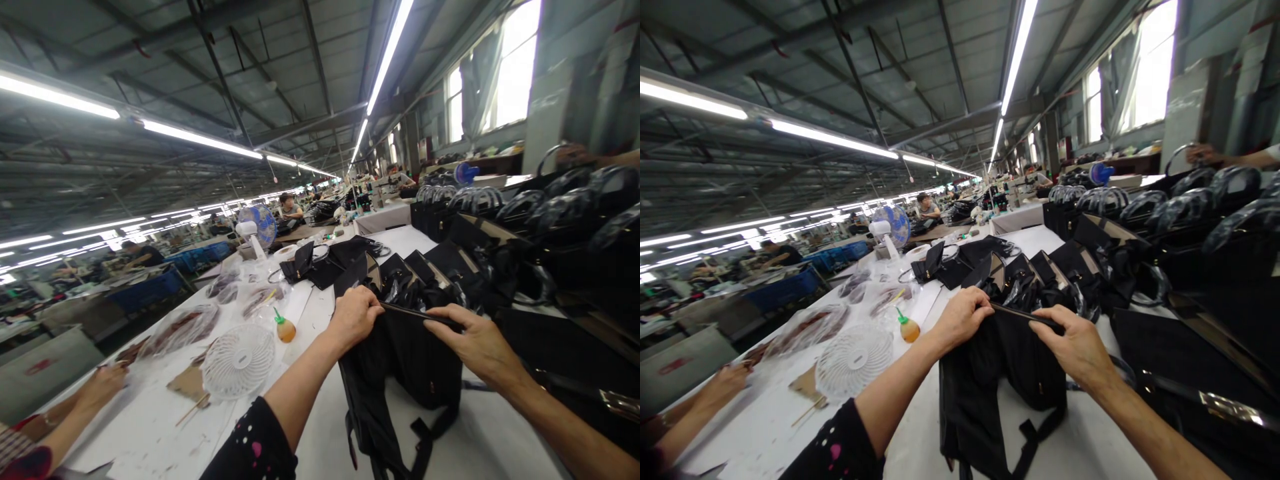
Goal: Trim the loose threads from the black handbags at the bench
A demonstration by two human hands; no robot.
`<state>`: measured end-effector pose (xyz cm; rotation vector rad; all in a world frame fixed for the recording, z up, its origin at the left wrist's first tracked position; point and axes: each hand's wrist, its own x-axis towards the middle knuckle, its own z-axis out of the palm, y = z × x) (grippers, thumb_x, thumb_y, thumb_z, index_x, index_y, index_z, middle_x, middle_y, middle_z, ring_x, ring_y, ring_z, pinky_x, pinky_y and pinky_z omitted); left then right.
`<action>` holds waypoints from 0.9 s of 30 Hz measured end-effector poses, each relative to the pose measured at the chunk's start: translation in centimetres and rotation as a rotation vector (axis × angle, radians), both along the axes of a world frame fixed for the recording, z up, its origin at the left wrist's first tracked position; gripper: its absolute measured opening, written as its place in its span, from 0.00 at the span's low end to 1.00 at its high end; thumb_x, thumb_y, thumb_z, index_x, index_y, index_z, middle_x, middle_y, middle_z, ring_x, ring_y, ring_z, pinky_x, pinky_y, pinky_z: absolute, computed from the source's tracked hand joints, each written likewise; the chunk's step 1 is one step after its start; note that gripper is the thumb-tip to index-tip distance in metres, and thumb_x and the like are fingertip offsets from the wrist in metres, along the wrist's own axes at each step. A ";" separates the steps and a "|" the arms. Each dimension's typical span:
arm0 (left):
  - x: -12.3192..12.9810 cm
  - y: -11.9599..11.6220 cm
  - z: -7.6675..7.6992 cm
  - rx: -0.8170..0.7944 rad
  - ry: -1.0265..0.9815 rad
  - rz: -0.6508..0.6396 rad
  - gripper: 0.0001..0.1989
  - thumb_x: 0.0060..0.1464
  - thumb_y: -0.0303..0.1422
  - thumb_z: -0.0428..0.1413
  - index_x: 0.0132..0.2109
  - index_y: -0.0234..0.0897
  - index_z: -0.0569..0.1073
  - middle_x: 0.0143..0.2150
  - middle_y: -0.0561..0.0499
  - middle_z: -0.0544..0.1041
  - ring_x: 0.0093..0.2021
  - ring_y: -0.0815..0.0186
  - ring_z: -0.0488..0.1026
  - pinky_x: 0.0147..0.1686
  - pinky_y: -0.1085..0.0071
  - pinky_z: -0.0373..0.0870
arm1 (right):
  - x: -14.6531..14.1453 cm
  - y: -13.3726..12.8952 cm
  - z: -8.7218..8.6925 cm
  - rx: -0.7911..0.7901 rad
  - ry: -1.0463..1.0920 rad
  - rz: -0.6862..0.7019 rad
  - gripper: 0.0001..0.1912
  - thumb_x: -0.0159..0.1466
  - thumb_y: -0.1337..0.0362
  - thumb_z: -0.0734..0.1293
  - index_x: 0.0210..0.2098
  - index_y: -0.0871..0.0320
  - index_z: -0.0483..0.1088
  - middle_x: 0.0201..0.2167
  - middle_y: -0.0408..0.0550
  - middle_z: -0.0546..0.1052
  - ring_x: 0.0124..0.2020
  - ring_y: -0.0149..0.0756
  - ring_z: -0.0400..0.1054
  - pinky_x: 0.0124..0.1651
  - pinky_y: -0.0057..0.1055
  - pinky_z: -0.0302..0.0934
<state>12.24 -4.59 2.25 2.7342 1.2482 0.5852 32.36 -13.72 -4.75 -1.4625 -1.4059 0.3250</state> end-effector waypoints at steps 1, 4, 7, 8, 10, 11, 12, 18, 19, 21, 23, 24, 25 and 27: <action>0.0 0.0 0.0 0.004 -0.002 0.006 0.06 0.53 0.34 0.54 0.32 0.39 0.74 0.41 0.51 0.75 0.43 0.64 0.69 0.46 0.69 0.65 | 0.0 0.2 0.0 0.014 -0.006 0.004 0.16 0.57 0.51 0.65 0.38 0.53 0.75 0.37 0.45 0.77 0.38 0.39 0.71 0.45 0.34 0.63; 0.0 0.0 -0.1 0.006 -0.011 0.021 0.07 0.54 0.35 0.54 0.32 0.38 0.74 0.41 0.50 0.75 0.44 0.63 0.70 0.45 0.69 0.65 | 0.0 0.8 0.1 0.043 -0.032 0.015 0.17 0.57 0.50 0.65 0.37 0.55 0.75 0.36 0.46 0.77 0.38 0.40 0.70 0.43 0.34 0.63; -0.2 0.0 0.0 0.004 -0.013 0.036 0.08 0.54 0.36 0.54 0.32 0.38 0.75 0.40 0.50 0.76 0.42 0.63 0.71 0.44 0.70 0.65 | 0.0 1.3 0.4 0.065 -0.075 0.040 0.17 0.58 0.49 0.64 0.36 0.55 0.76 0.33 0.46 0.76 0.36 0.39 0.70 0.40 0.33 0.62; -0.2 0.0 0.0 0.007 -0.014 0.039 0.09 0.54 0.36 0.54 0.31 0.38 0.75 0.39 0.50 0.76 0.42 0.63 0.71 0.44 0.70 0.65 | 0.0 1.4 0.5 0.071 -0.091 0.045 0.17 0.58 0.50 0.63 0.35 0.54 0.76 0.32 0.46 0.75 0.36 0.38 0.70 0.40 0.32 0.62; -0.3 0.0 -0.1 0.017 -0.018 0.041 0.09 0.54 0.36 0.54 0.31 0.38 0.75 0.38 0.50 0.76 0.41 0.63 0.71 0.43 0.70 0.65 | 0.0 1.5 0.7 0.080 -0.130 0.046 0.15 0.59 0.51 0.63 0.33 0.54 0.75 0.32 0.45 0.75 0.35 0.37 0.69 0.40 0.32 0.61; -0.3 0.0 -0.1 0.023 -0.022 0.039 0.09 0.54 0.36 0.54 0.31 0.38 0.75 0.38 0.50 0.76 0.40 0.63 0.71 0.42 0.70 0.65 | -0.1 1.6 0.8 0.082 -0.151 0.040 0.14 0.59 0.52 0.63 0.33 0.53 0.75 0.32 0.45 0.74 0.36 0.37 0.69 0.41 0.32 0.61; -0.3 0.0 -0.1 0.026 -0.026 0.037 0.09 0.54 0.37 0.54 0.30 0.38 0.75 0.38 0.50 0.76 0.40 0.63 0.71 0.42 0.70 0.65 | -0.1 1.6 0.8 0.083 -0.172 0.030 0.13 0.59 0.53 0.63 0.32 0.53 0.75 0.32 0.44 0.74 0.36 0.37 0.69 0.41 0.32 0.61; -0.3 -0.1 -0.1 0.015 -0.031 0.081 0.09 0.53 0.37 0.55 0.29 0.38 0.75 0.35 0.50 0.77 0.39 0.62 0.72 0.40 0.69 0.65 | 0.0 2.0 1.2 0.065 -0.318 -0.023 0.10 0.59 0.55 0.63 0.28 0.52 0.73 0.32 0.42 0.74 0.36 0.36 0.69 0.40 0.32 0.60; -0.3 -0.1 0.0 0.016 -0.031 0.097 0.09 0.53 0.37 0.55 0.29 0.38 0.75 0.35 0.50 0.77 0.39 0.62 0.72 0.40 0.69 0.65 | -0.1 2.1 1.4 0.056 -0.361 -0.031 0.10 0.59 0.55 0.63 0.28 0.52 0.73 0.31 0.42 0.74 0.35 0.36 0.69 0.39 0.32 0.60; -0.3 -0.1 0.0 0.016 -0.030 0.127 0.10 0.53 0.37 0.55 0.28 0.38 0.75 0.34 0.49 0.77 0.39 0.62 0.72 0.39 0.69 0.65 | -0.3 2.4 2.0 0.044 -0.473 -0.044 0.10 0.60 0.55 0.63 0.29 0.52 0.73 0.31 0.42 0.74 0.34 0.37 0.69 0.37 0.32 0.60; -0.3 -0.1 0.0 0.023 -0.029 0.143 0.10 0.53 0.38 0.55 0.28 0.38 0.75 0.34 0.49 0.77 0.38 0.62 0.72 0.39 0.69 0.65 | -0.8 2.8 2.7 0.041 -0.594 -0.026 0.10 0.60 0.56 0.62 0.29 0.51 0.73 0.31 0.43 0.74 0.35 0.38 0.68 0.37 0.33 0.59; -0.3 -0.1 0.0 0.028 -0.026 0.148 0.10 0.53 0.38 0.55 0.29 0.39 0.76 0.34 0.49 0.77 0.38 0.62 0.72 0.38 0.69 0.65 | -1.1 3.0 3.1 0.041 -0.641 -0.007 0.10 0.60 0.57 0.62 0.29 0.51 0.73 0.31 0.43 0.75 0.36 0.38 0.68 0.38 0.33 0.59; -0.3 -0.1 0.0 0.031 -0.023 0.153 0.10 0.53 0.38 0.55 0.29 0.39 0.76 0.34 0.49 0.77 0.38 0.62 0.72 0.38 0.69 0.65 | -1.4 3.2 3.4 0.039 -0.675 0.017 0.10 0.61 0.58 0.62 0.29 0.51 0.73 0.31 0.43 0.75 0.36 0.38 0.68 0.38 0.33 0.59; -0.4 -0.1 -0.1 0.030 -0.015 0.167 0.09 0.53 0.38 0.55 0.31 0.39 0.77 0.34 0.49 0.77 0.38 0.62 0.72 0.38 0.68 0.65 | -2.0 3.6 4.0 0.024 -0.709 0.052 0.11 0.62 0.60 0.60 0.29 0.52 0.73 0.31 0.44 0.75 0.37 0.38 0.69 0.40 0.33 0.59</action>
